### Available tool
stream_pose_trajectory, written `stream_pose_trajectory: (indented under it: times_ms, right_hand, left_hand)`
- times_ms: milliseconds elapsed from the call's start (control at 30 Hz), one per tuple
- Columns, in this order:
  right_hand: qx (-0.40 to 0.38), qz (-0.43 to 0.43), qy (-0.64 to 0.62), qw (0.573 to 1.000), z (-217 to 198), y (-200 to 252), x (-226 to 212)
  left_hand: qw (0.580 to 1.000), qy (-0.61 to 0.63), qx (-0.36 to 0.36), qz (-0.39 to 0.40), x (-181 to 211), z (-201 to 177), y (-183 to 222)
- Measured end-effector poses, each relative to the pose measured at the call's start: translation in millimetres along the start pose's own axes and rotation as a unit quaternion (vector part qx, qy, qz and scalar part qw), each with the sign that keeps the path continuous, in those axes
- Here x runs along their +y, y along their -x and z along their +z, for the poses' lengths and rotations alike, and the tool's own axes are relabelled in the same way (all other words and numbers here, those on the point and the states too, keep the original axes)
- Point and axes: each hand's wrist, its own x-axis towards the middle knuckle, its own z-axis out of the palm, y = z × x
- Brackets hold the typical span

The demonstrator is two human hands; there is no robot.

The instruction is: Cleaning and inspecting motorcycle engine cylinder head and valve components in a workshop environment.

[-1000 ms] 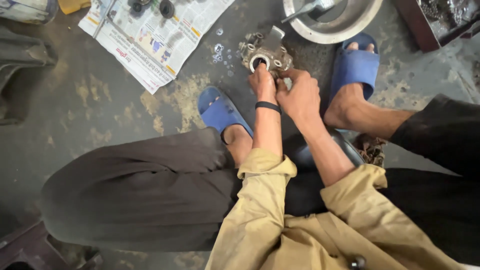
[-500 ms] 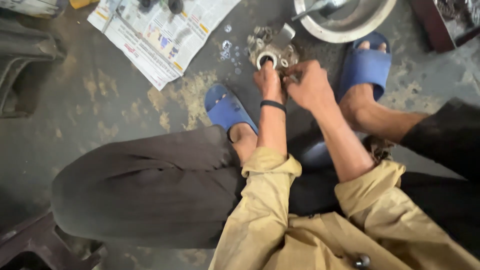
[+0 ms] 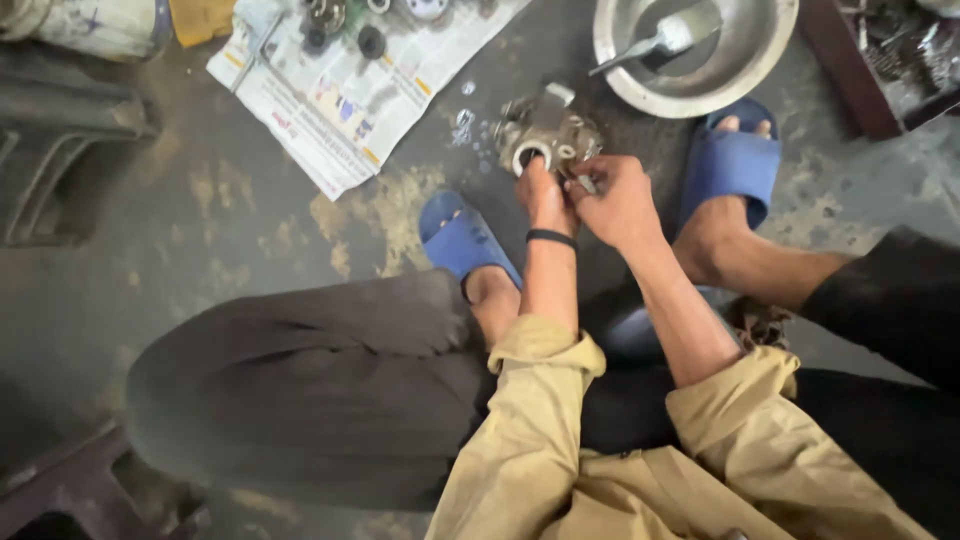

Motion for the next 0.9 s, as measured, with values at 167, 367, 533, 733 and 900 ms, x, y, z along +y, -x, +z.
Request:
stream_pose_trajectory:
  times_ms: [167,367,533,733,900]
  right_hand:
    - [0.010,0.050,0.037,0.998,-2,3,-24]
    - [0.071,0.172,-0.163,0.969,20,6,-23]
    - [0.039,0.288,-0.385,0.876,26,-3,1]
    - [0.023,-0.011,-0.087,0.996,9,6,-24]
    - [0.002,0.135,-0.033,0.990,2,3,-55]
  left_hand:
    - [0.990,-0.124,-0.015,0.070,-24,-25,-37]
    - [0.989,-0.104,-0.045,0.093,-20,-16,-37]
    - [0.999,0.007,-0.030,0.020,-8,-7,-31]
    - [0.999,-0.010,-0.033,-0.006,-10,-18,-29]
    - [0.997,0.027,-0.074,0.020,-55,-40,-59]
